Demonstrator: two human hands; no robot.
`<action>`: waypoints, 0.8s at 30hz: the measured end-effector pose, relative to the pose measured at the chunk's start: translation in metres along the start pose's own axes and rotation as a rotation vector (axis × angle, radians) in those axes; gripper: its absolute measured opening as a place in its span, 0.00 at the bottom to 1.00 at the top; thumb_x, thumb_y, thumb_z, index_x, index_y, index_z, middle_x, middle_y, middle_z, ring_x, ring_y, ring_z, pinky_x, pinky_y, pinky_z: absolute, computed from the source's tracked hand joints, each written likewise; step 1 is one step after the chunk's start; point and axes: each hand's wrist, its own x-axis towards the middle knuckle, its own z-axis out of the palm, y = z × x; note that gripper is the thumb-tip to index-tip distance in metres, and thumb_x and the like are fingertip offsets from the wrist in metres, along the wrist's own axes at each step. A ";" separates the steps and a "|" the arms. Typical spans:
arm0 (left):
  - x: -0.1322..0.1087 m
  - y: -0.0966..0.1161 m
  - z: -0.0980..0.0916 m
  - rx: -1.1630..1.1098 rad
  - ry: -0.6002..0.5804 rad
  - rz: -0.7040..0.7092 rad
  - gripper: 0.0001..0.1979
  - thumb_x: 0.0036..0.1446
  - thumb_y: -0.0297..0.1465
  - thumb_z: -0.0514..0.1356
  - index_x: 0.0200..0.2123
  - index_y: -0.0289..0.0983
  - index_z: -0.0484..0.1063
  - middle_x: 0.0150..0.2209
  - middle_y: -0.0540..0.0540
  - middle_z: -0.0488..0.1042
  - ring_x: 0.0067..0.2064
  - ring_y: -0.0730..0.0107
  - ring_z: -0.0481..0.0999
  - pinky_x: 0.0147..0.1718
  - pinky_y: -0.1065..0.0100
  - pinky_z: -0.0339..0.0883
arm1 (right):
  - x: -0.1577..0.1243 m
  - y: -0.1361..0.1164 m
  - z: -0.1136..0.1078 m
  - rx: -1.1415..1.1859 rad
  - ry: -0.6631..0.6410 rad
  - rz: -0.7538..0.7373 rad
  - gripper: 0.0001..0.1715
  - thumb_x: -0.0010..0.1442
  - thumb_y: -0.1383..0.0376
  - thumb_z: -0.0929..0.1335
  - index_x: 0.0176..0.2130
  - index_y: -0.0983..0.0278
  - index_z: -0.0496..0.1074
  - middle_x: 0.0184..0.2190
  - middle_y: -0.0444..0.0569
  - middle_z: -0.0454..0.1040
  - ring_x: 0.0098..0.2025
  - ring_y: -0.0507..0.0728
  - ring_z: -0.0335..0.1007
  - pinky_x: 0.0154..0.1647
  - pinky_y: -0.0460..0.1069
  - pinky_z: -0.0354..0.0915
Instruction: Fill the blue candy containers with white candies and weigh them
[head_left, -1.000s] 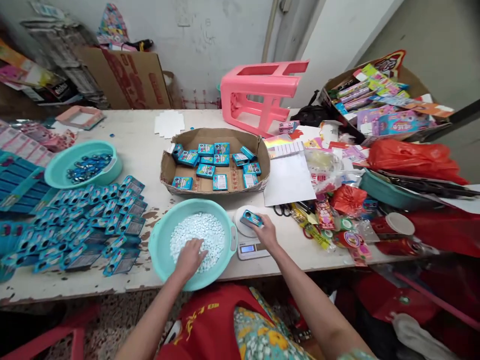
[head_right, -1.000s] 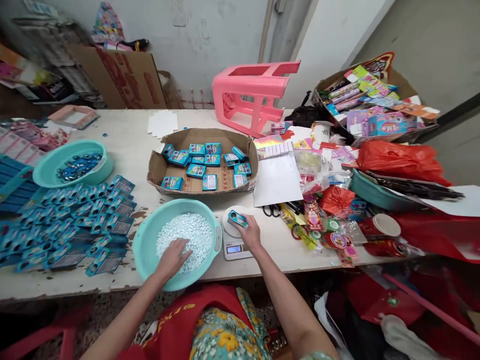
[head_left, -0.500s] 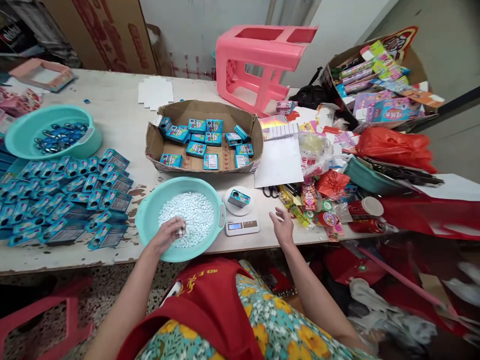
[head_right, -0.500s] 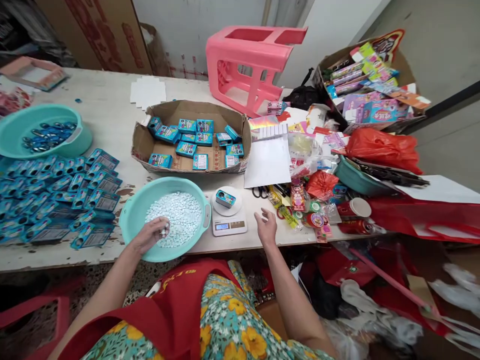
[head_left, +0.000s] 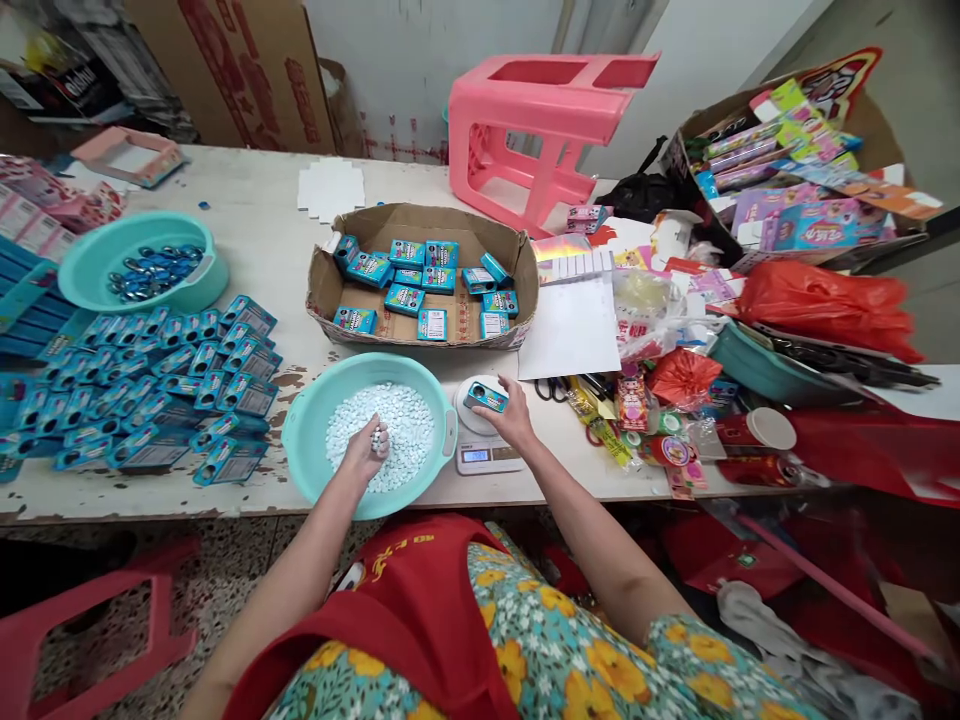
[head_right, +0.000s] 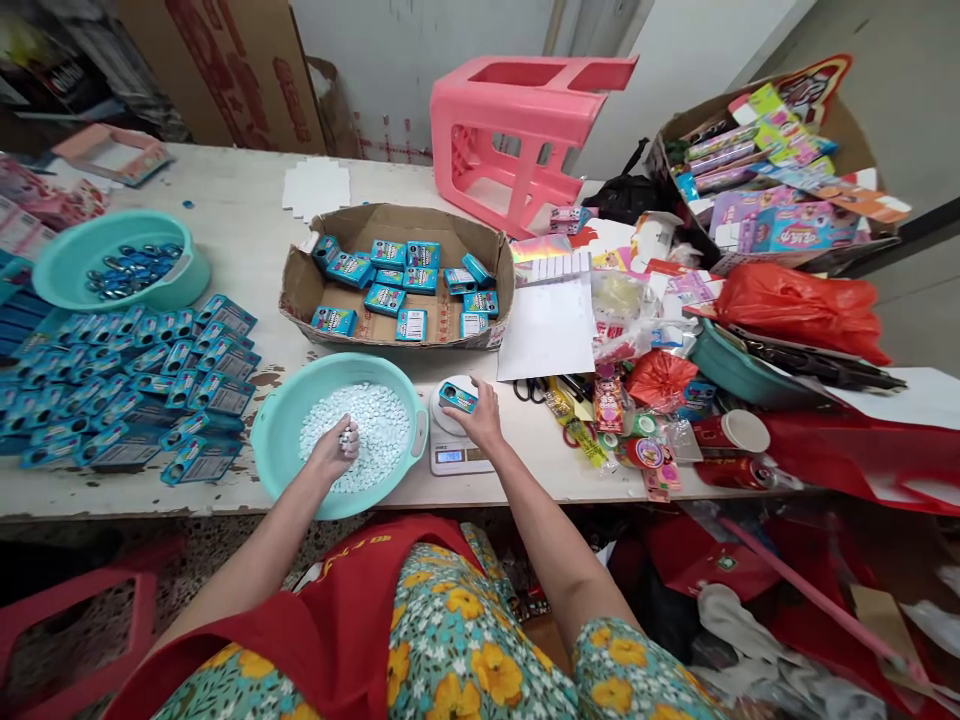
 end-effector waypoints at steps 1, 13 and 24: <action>-0.003 0.000 0.000 -0.009 -0.002 -0.003 0.13 0.59 0.35 0.57 0.26 0.35 0.61 0.15 0.55 0.57 0.13 0.82 0.55 0.10 0.79 0.44 | 0.000 -0.002 0.001 0.014 -0.004 0.031 0.39 0.43 0.51 0.74 0.50 0.64 0.66 0.46 0.54 0.70 0.48 0.61 0.66 0.50 0.56 0.63; -0.084 0.047 0.097 -0.167 -0.063 0.602 0.22 0.51 0.40 0.64 0.17 0.36 0.56 0.13 0.56 0.54 0.13 0.82 0.56 0.14 0.76 0.48 | -0.041 -0.122 0.019 0.061 -0.222 -0.378 0.18 0.51 0.59 0.73 0.41 0.61 0.69 0.35 0.48 0.71 0.40 0.58 0.68 0.40 0.51 0.64; -0.068 0.043 0.091 0.061 0.033 0.766 0.21 0.53 0.44 0.61 0.20 0.36 0.59 0.15 0.55 0.58 0.16 0.80 0.57 0.15 0.75 0.49 | -0.045 -0.134 0.047 -0.013 -0.272 -0.364 0.16 0.52 0.62 0.72 0.40 0.62 0.69 0.37 0.49 0.73 0.42 0.60 0.69 0.42 0.52 0.65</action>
